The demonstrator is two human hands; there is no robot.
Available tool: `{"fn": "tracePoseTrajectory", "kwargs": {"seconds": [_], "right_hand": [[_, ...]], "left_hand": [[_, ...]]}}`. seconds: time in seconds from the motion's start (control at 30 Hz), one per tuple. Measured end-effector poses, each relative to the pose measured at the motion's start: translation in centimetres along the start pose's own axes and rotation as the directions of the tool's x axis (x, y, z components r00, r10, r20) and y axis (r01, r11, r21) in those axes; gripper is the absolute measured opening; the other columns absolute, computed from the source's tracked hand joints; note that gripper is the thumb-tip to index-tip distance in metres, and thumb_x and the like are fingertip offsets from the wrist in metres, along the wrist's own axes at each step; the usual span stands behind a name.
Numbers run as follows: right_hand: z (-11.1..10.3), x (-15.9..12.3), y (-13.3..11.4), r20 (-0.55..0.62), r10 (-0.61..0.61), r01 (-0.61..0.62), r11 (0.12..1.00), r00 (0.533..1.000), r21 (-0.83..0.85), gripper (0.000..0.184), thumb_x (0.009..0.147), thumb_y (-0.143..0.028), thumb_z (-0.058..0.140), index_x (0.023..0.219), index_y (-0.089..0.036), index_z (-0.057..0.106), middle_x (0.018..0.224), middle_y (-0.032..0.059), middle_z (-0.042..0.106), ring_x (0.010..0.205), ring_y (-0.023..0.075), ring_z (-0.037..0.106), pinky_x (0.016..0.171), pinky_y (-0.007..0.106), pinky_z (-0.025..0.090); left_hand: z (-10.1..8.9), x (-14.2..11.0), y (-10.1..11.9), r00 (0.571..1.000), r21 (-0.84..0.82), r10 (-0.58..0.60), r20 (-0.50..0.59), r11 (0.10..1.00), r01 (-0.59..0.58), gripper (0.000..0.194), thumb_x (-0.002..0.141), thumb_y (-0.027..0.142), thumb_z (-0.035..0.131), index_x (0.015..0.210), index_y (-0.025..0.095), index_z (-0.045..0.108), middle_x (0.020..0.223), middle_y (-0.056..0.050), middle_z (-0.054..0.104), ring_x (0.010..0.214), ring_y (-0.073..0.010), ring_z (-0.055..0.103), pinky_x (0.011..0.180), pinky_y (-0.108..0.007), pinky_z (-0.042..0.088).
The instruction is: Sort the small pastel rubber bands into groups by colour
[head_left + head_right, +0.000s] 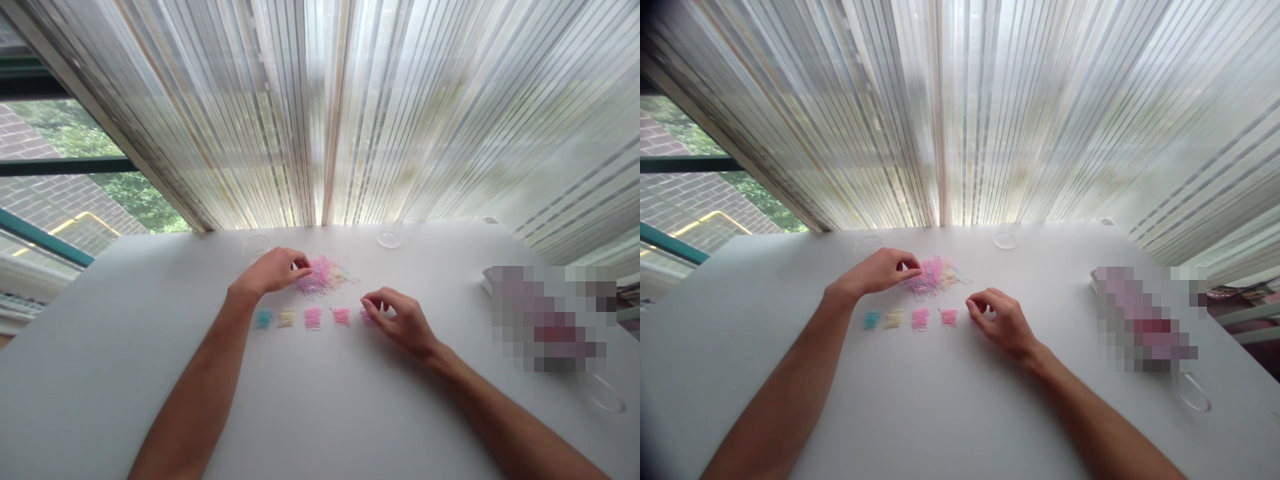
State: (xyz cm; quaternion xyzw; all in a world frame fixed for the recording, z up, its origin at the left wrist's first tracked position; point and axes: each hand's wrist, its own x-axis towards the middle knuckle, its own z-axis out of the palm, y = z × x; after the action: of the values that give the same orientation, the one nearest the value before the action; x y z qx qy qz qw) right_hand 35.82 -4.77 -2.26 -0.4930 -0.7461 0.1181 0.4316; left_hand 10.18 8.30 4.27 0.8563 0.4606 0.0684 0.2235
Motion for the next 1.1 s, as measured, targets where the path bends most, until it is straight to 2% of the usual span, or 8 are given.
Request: {"fn": "tracePoseTrajectory", "kwargs": {"seconds": [0.23, 0.5, 0.6, 0.73, 0.83, 0.93, 1.0, 1.1], "right_hand": [[0.0, -0.1, 0.0, -0.012, -0.008, 0.008, 1.0, 1.0, 0.012, 0.014, 0.094, -0.019, 0.06, 0.083, -0.018, 0.068, 0.069, 0.0, 0.063, 0.061, 0.0125, 0.057, 0.059, 0.024, 0.047], [0.2, -0.3, -0.8, -0.016, -0.055, 0.056, 0.998, 0.998, 0.037, 0.013, 0.095, -0.022, 0.059, 0.086, -0.02, 0.068, 0.07, 0.0007, 0.064, 0.062, 0.0136, 0.058, 0.061, 0.026, 0.049], [0.7, -0.7, -1.3, 0.02, -0.066, 0.065, 0.997, 0.998, 0.051, 0.015, 0.096, -0.023, 0.058, 0.085, -0.02, 0.068, 0.068, -0.0001, 0.063, 0.059, 0.0127, 0.056, 0.06, 0.024, 0.048], [1.4, -1.5, -2.1, 0.099, -0.13, 0.122, 0.989, 0.987, 0.085, 0.016, 0.096, -0.022, 0.057, 0.085, -0.02, 0.067, 0.068, -0.0008, 0.062, 0.056, 0.0109, 0.054, 0.059, 0.023, 0.046], [1.9, -2.0, -2.7, 0.179, -0.181, 0.167, 0.982, 0.967, 0.089, 0.016, 0.096, -0.023, 0.057, 0.084, -0.02, 0.067, 0.068, -0.0004, 0.062, 0.057, 0.0114, 0.054, 0.059, 0.023, 0.044], [2.1, -2.3, -3.0, 0.248, -0.184, 0.17, 0.982, 0.951, 0.078, 0.013, 0.095, -0.022, 0.058, 0.085, -0.02, 0.067, 0.07, 0.0006, 0.064, 0.06, 0.0126, 0.056, 0.06, 0.023, 0.044], [2.1, -2.4, -3.1, 0.284, -0.17, 0.155, 0.985, 0.944, 0.072, 0.012, 0.094, -0.02, 0.058, 0.086, -0.02, 0.067, 0.071, 0.0013, 0.065, 0.061, 0.0132, 0.057, 0.06, 0.023, 0.044], [2.0, -2.5, -3.0, 0.333, -0.147, 0.129, 0.989, 0.931, 0.077, 0.012, 0.093, -0.018, 0.058, 0.086, -0.02, 0.067, 0.072, 0.0017, 0.065, 0.062, 0.0136, 0.057, 0.061, 0.023, 0.044]], "left_hand": [[-0.1, -0.1, 0.1, 1.0, -0.011, 0.014, -0.009, 1.0, -0.014, 0.03, 0.09, 0.042, 0.06, 0.098, 0.02, 0.078, 0.096, -0.005, 0.078, 0.079, -0.0194, 0.068, 0.071, -0.027, 0.048], [-0.6, -2.9, 2.7, 0.995, -0.154, 0.098, 0.016, 0.983, -0.095, 0.027, 0.09, 0.04, 0.062, 0.096, 0.019, 0.079, 0.088, -0.004, 0.077, 0.075, -0.0166, 0.064, 0.069, -0.025, 0.047], [0.3, -4.8, 3.5, 0.98, -0.21, 0.168, 0.11, 0.967, -0.142, 0.022, 0.091, 0.036, 0.063, 0.093, 0.019, 0.078, 0.086, -0.002, 0.076, 0.075, -0.0153, 0.065, 0.068, -0.023, 0.045], [2.7, -7.1, 4.1, 0.924, -0.291, 0.242, 0.298, 0.944, -0.153, 0.02, 0.092, 0.03, 0.061, 0.091, 0.018, 0.077, 0.084, -0.002, 0.076, 0.072, -0.0142, 0.065, 0.064, -0.021, 0.044], [4.9, -8.3, 3.9, 0.932, -0.269, 0.253, 0.261, 0.946, -0.182, 0.018, 0.091, 0.027, 0.061, 0.092, 0.019, 0.077, 0.081, -0.001, 0.075, 0.069, -0.013, 0.063, 0.064, -0.021, 0.043], [6.4, -8.9, 3.3, 0.947, -0.241, 0.295, 0.129, 0.935, -0.259, 0.014, 0.089, 0.024, 0.063, 0.09, 0.02, 0.077, 0.079, -0.001, 0.074, 0.07, -0.013, 0.062, 0.065, -0.022, 0.043], [7.0, -9.1, 3.0, 0.947, -0.22, 0.314, 0.074, 0.931, -0.291, 0.013, 0.088, 0.023, 0.065, 0.089, 0.021, 0.077, 0.078, -0.001, 0.072, 0.07, -0.0132, 0.061, 0.065, -0.022, 0.043], [7.2, -9.3, 2.7, 0.943, -0.22, 0.329, 0.056, 0.925, -0.309, 0.013, 0.089, 0.024, 0.065, 0.089, 0.021, 0.078, 0.078, -0.001, 0.071, 0.07, -0.0134, 0.06, 0.066, -0.023, 0.044]]}}
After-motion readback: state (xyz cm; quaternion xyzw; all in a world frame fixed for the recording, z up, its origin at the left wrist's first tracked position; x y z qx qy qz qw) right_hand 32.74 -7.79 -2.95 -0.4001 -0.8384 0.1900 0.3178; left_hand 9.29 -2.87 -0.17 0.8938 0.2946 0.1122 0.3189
